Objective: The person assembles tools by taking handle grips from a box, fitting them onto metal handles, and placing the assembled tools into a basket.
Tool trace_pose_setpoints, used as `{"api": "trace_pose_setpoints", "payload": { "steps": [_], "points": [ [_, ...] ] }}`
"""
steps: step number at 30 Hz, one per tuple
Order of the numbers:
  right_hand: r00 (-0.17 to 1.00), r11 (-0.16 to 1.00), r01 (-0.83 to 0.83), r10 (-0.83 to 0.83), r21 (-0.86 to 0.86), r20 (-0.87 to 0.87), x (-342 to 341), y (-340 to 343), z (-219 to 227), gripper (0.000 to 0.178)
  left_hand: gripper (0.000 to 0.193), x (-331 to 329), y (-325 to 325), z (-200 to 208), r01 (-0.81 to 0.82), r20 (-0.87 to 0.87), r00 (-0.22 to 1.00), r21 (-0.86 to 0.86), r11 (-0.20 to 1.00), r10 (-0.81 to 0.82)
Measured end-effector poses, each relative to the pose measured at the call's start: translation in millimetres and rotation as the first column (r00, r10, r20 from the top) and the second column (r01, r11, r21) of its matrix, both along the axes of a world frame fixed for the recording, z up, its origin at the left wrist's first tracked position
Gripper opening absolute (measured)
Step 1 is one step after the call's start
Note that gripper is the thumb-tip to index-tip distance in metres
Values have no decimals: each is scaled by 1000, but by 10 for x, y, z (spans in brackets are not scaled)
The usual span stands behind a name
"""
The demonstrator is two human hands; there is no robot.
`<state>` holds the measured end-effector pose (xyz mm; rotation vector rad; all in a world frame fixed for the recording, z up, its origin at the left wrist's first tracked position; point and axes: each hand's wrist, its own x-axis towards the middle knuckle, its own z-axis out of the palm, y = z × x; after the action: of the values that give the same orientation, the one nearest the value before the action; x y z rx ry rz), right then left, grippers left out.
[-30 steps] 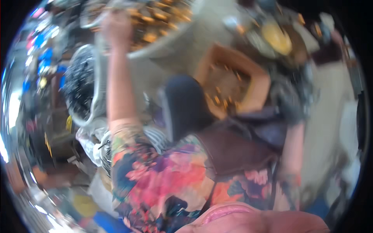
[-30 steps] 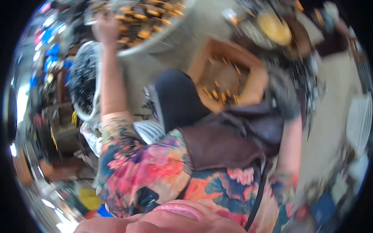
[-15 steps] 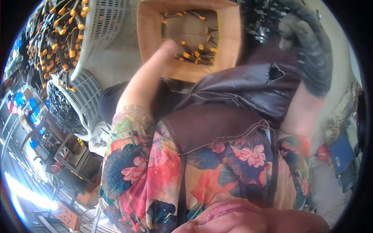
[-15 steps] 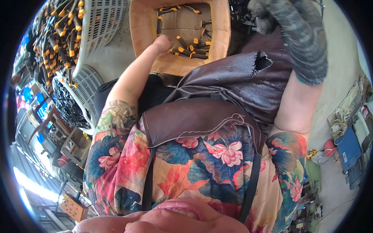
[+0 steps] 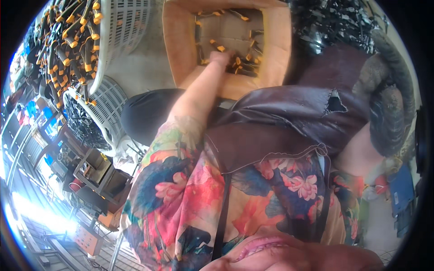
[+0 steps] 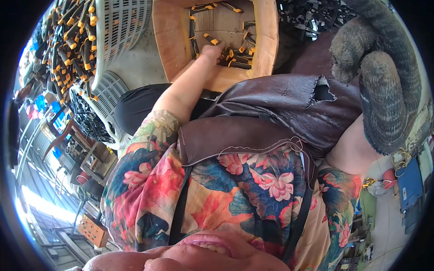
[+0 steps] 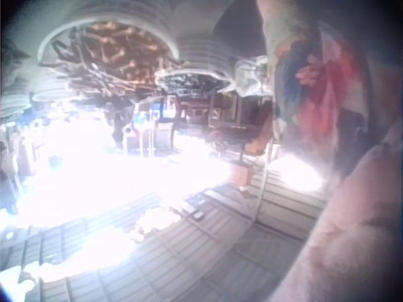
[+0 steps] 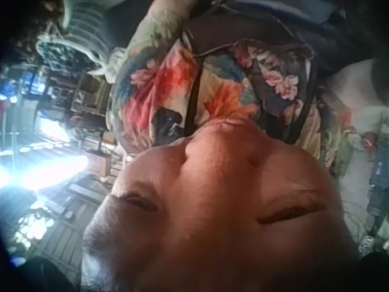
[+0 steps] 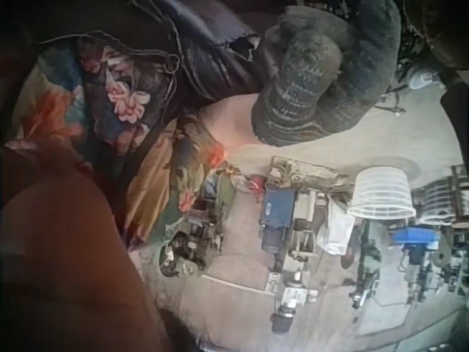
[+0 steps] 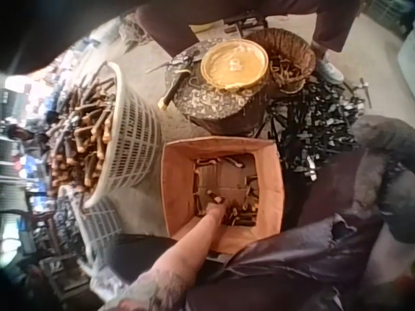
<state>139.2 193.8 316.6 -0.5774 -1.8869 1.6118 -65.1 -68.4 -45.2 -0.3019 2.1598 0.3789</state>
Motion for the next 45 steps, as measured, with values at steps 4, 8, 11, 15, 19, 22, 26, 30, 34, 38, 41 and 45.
{"api": "trace_pose_setpoints", "payload": {
  "steps": [4, 8, 11, 15, 19, 22, 26, 30, 34, 38, 41, 45],
  "points": [
    [998, 998, -55, 54, 21, 31, 19, 30, -56, 38, 47, 172, 123, 107, -26, 5, 1000, 19, 999, 26],
    [995, 997, -66, 63, 35, 73, 80, 60, 95, 40, 46, 287, 349, 151, 242, -100, 966, 18, 970, -239],
    [998, 999, -48, 47, 11, 47, 52, 56, 38, 42, 48, 272, 442, 284, 309, -172, 940, 71, 948, -294],
    [999, 1000, -12, 12, -3, 31, 119, 114, 30, 45, 40, 301, 562, 379, 395, -169, 913, 144, 907, -371],
    [999, 997, 8, -12, -77, -45, 5, 121, -13, 48, 31, 115, 381, 372, -159, 91, 987, 609, 777, 131],
    [993, 992, 64, -74, -112, -89, 57, 167, -22, 51, 31, 213, 610, 566, -239, 257, 963, 656, 716, 86],
    [963, 968, 204, -225, -145, -146, 240, 436, -11, 51, 27, 408, 984, 1014, -289, 289, 953, 765, 575, 94],
    [828, 848, 506, -529, -158, -186, 800, 959, -295, 45, 34, 211, 1008, 1733, -50, 58, 998, 855, 516, 0],
    [692, 716, 692, -621, -92, 369, 1820, 1331, -1716, 37, 36, 315, 1162, 2427, 23, 3, 998, 902, 431, -61],
    [508, 787, 546, -583, 287, 634, 1734, 1391, -2098, 33, 31, 21, 1014, 2731, 127, -90, 990, 907, 402, -110],
    [335, 805, 405, -571, 433, 749, 1549, 1783, -2248, 33, 25, -144, 933, 2784, 84, -56, 995, 916, 392, -81],
    [520, 824, -9, -481, 567, 706, 257, 1901, -2704, 34, 14, -343, 657, 2829, 111, -179, 982, 812, 573, 63]
  ]
}}
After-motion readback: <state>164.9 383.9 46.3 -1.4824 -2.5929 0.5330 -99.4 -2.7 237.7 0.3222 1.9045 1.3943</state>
